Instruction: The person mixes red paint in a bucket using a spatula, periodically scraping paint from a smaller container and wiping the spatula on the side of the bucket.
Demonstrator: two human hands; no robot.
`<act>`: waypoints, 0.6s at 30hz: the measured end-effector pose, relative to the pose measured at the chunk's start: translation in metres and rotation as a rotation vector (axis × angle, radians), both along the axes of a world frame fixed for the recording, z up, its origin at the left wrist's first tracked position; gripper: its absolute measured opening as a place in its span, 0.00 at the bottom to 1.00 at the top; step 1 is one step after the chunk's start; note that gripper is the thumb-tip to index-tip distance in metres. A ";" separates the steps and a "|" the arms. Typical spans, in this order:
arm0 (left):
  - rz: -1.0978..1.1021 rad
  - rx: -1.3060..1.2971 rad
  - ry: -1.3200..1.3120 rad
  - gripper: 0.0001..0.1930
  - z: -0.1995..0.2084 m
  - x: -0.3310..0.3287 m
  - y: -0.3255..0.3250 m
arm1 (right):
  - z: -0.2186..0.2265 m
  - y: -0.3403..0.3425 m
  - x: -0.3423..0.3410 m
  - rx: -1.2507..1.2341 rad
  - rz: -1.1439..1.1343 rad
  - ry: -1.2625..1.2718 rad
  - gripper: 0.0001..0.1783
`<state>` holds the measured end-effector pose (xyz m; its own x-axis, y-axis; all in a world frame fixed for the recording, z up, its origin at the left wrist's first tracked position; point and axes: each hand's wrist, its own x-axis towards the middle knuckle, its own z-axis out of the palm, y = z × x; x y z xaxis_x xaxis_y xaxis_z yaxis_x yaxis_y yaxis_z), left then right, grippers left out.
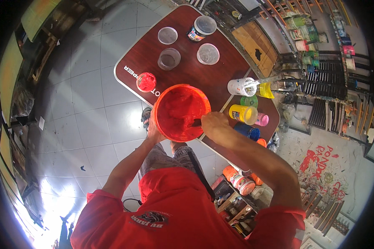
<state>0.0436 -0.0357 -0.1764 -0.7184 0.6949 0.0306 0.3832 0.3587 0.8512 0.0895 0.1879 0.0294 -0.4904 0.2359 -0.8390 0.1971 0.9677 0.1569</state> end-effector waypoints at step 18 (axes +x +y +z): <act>-0.080 -0.106 0.007 0.65 -0.003 -0.002 -0.001 | 0.000 -0.011 0.063 0.005 -0.058 0.379 0.26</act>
